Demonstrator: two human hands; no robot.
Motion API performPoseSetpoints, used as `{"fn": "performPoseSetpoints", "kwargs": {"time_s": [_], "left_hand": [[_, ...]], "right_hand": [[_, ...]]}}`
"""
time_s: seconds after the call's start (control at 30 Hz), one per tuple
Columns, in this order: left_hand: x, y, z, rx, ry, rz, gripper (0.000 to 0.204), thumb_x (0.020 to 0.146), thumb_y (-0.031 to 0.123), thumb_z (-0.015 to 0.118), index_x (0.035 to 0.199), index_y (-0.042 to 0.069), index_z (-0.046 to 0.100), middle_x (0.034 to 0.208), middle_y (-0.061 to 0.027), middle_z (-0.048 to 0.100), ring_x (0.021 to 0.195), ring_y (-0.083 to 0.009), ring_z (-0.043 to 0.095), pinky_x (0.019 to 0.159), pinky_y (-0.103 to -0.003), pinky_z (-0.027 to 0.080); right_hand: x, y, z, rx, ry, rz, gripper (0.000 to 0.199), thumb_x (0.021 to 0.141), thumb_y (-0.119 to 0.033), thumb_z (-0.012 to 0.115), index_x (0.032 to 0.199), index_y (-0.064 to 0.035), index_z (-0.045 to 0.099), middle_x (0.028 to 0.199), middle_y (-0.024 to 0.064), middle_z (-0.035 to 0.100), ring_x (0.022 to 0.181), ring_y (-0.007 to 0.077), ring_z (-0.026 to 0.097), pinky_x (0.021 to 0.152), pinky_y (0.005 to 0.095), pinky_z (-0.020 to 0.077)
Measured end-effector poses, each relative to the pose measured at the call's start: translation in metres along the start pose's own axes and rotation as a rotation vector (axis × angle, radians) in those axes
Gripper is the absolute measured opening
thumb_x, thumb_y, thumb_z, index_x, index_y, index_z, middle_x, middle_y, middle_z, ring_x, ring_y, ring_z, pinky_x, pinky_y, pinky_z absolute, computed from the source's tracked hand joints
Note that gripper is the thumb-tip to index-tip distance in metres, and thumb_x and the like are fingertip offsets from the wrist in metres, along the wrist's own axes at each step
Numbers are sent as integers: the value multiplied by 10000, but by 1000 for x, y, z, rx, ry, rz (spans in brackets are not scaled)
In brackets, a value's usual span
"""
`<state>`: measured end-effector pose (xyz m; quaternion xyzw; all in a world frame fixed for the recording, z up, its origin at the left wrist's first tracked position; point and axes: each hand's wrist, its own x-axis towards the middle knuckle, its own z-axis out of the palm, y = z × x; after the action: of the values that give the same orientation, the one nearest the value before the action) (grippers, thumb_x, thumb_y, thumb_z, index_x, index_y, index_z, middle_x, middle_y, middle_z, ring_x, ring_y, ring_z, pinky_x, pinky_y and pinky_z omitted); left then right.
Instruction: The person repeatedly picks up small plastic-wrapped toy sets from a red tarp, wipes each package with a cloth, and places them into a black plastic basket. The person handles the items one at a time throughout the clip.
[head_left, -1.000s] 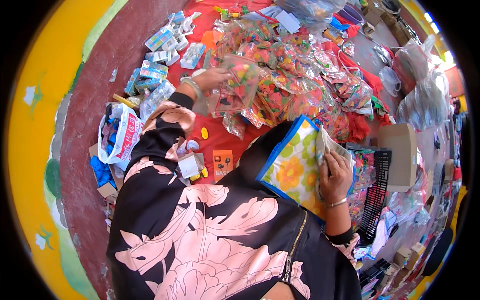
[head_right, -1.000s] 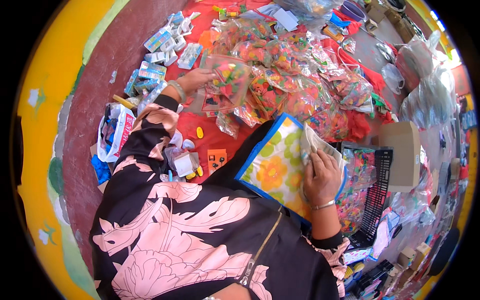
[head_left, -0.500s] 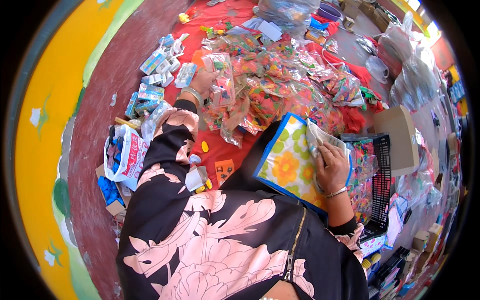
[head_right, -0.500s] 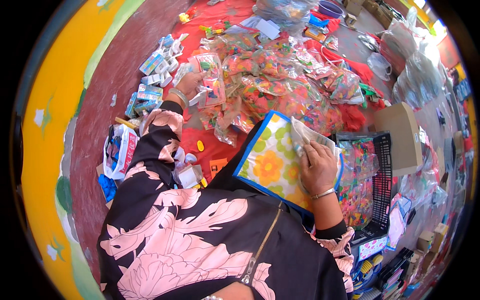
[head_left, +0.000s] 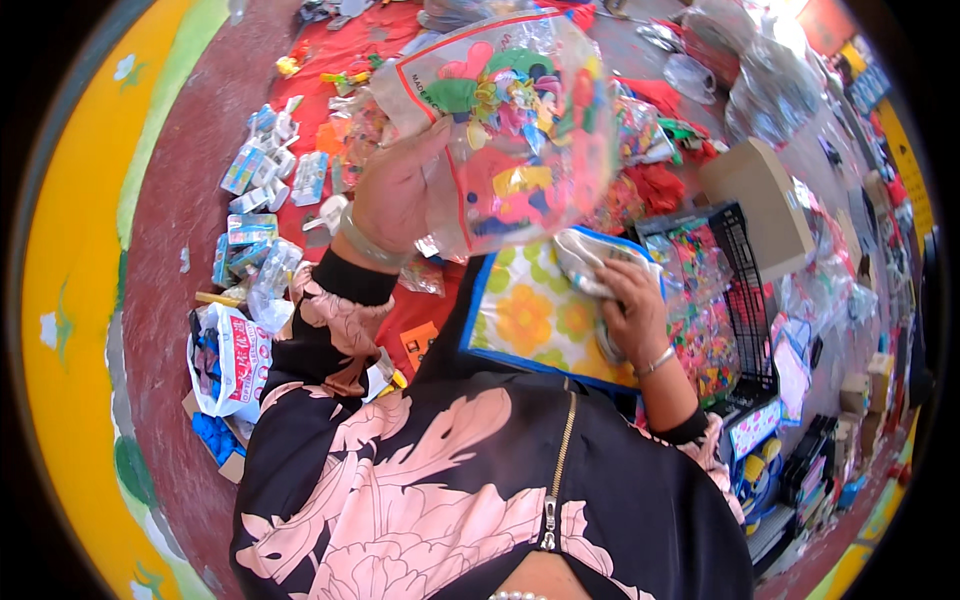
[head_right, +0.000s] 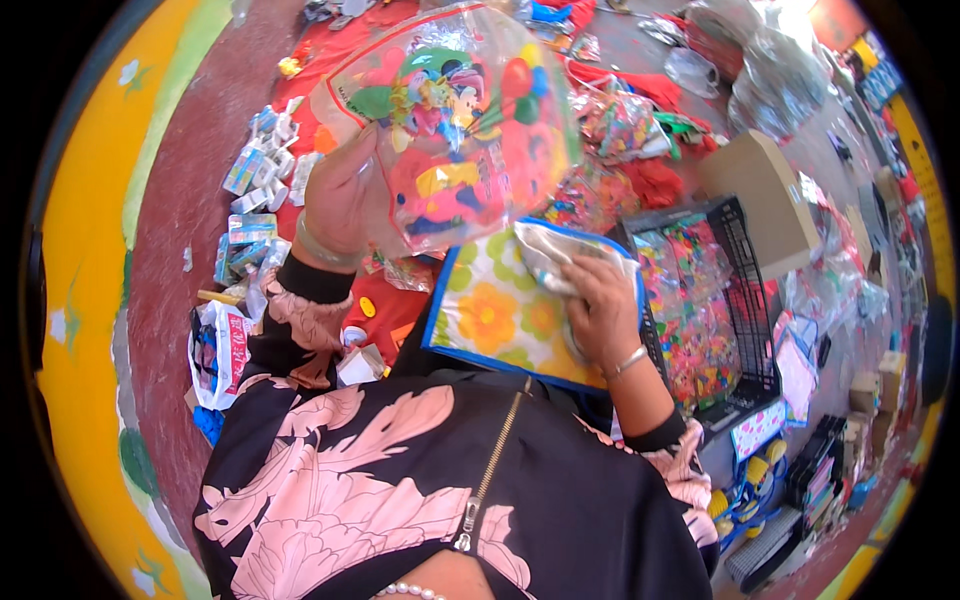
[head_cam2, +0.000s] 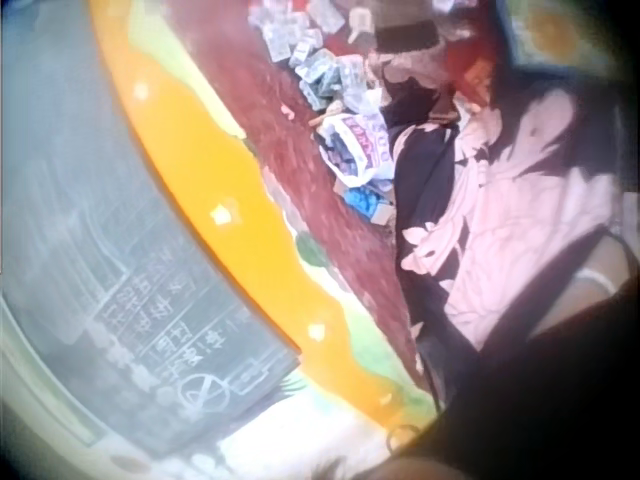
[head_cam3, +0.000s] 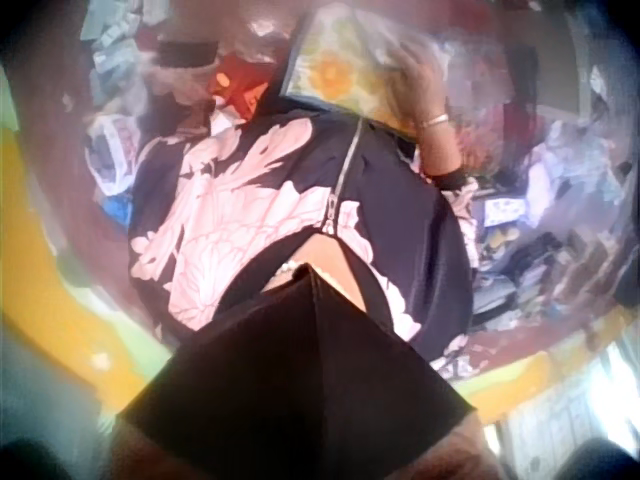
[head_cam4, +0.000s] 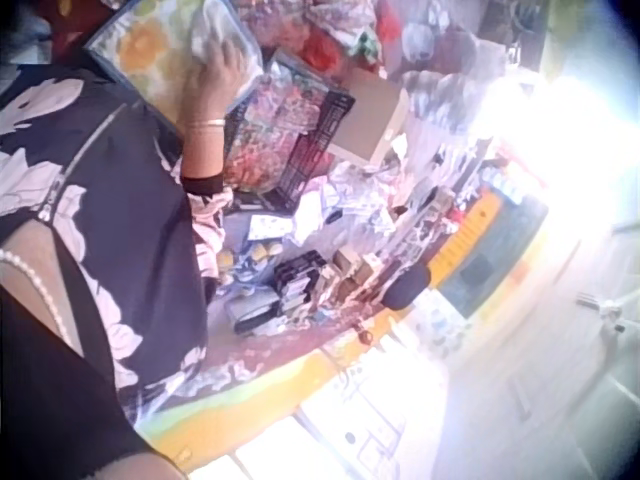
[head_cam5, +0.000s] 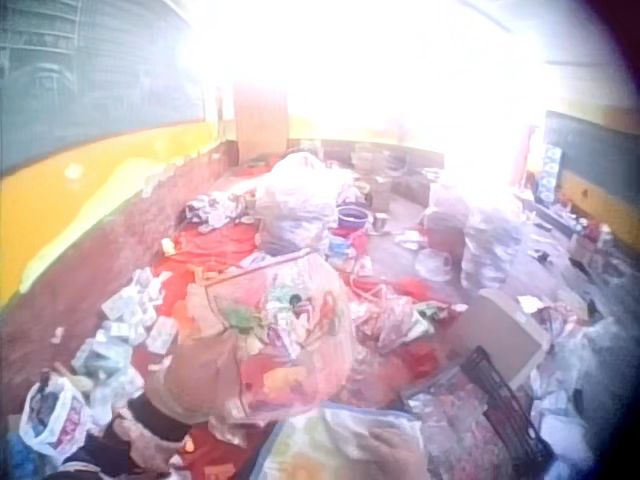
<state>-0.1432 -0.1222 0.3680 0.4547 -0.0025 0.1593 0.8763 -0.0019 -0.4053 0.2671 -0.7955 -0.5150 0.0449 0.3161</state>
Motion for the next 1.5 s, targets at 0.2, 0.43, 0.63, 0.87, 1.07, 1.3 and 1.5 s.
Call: {"fn": "performPoseSetpoints", "kwargs": {"time_s": [0.2,0.43,0.63,0.87,1.07,1.3,1.5], "left_hand": [[-24,-75,33,-467,47,-258,332,964,163,417,1252,-1,429,1195,-141,544,1066,-273,565,904,-398,475],[-53,-99,12,-147,225,-443,272,956,155,455,1161,-10,524,1117,-92,588,1005,-175,590,886,-335,491],[-59,-111,0,486,236,-311,279,945,154,476,1159,-18,527,1070,-73,601,976,-151,587,815,-300,496],[-57,-124,0,2,458,-311,212,910,43,422,1074,-13,545,1008,-83,600,866,-147,611,760,-283,514],[-60,-135,-27,108,371,-324,168,933,79,463,1046,1,560,983,-61,617,852,-126,601,755,-247,483],[-60,-130,-16,-25,367,-308,167,927,92,491,1051,4,560,979,-50,621,880,-130,603,788,-267,484],[-61,-113,-1,17,322,-357,244,931,97,483,1140,-16,534,1047,-73,616,932,-150,611,825,-280,490]], "right_hand": [[-19,92,18,1704,149,350,413,760,-10,556,1172,-18,546,1160,95,579,1100,232,543,962,353,423],[-7,70,-81,1555,573,394,413,880,-170,478,1266,-21,473,1208,139,539,1081,236,539,888,392,470],[16,-51,-42,648,399,444,353,888,-81,492,1233,-9,510,1093,97,604,896,140,583,781,275,471],[5,-81,60,-254,-83,-229,517,816,-175,485,1312,-38,432,1372,134,429,1231,257,430,939,404,353],[1,-52,34,-548,-126,1,527,799,-151,472,1314,-47,444,1355,127,456,1183,250,471,926,384,373],[-2,3,-20,-573,-175,351,386,803,-80,451,1165,-60,583,1158,130,596,1065,287,558,859,369,463],[-32,45,-86,-305,305,624,271,753,-26,457,900,-36,684,867,122,679,765,264,650,705,338,508]]}}
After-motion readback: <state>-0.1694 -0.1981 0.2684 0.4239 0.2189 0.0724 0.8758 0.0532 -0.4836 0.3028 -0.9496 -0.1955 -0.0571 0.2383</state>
